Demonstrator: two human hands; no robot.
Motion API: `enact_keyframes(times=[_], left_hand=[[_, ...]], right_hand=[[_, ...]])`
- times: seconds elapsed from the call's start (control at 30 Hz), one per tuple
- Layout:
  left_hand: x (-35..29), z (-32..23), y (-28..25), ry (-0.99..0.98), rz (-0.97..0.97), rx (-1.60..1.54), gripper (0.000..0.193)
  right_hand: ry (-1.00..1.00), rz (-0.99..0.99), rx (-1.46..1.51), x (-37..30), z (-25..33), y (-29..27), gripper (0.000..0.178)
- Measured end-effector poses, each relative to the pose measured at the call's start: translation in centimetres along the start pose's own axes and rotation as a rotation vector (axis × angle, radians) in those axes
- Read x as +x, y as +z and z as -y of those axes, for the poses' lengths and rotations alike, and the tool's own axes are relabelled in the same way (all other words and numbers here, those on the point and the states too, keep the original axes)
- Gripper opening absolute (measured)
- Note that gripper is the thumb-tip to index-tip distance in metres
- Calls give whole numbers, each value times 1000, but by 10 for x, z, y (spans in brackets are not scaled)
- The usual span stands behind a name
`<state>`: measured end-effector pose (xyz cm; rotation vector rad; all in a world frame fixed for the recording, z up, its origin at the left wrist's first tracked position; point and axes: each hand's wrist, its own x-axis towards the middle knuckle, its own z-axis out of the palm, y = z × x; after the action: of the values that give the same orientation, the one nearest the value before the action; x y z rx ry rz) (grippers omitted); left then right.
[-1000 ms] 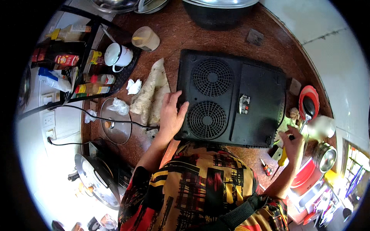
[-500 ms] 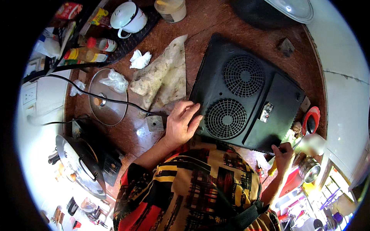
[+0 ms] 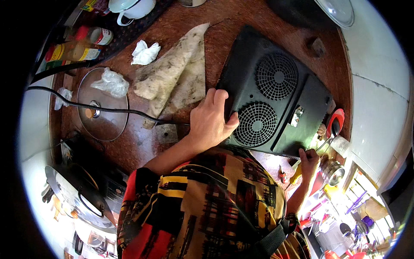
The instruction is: The person repairs an induction cooktop by using a screwdriver to tighten or loosen screws on the bottom casing and then wipes the surface with a cloth.
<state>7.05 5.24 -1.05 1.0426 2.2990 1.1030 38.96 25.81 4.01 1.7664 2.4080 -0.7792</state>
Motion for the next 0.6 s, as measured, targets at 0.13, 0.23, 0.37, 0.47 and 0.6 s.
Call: enact_keyframes(times=[0.13,0.23,0.37,0.47,0.6], left_hand=[[4,1,1,36,7,78,44],[9,4,1,77,-4,125,43],[11,0,-1,86,29,181,41],[14,-8,-1,107,62,233,38],[15,-14,-1,93,110,289,33]], right_hand=[[25,-14,-60,-2,0,1,32],[35,-33,-33,-7,-1,2,29],[63,-92,72,-17,1,-8,21],[85,-126,288,-31,8,-22,17],[137,-121,446,-46,14,-27,16]])
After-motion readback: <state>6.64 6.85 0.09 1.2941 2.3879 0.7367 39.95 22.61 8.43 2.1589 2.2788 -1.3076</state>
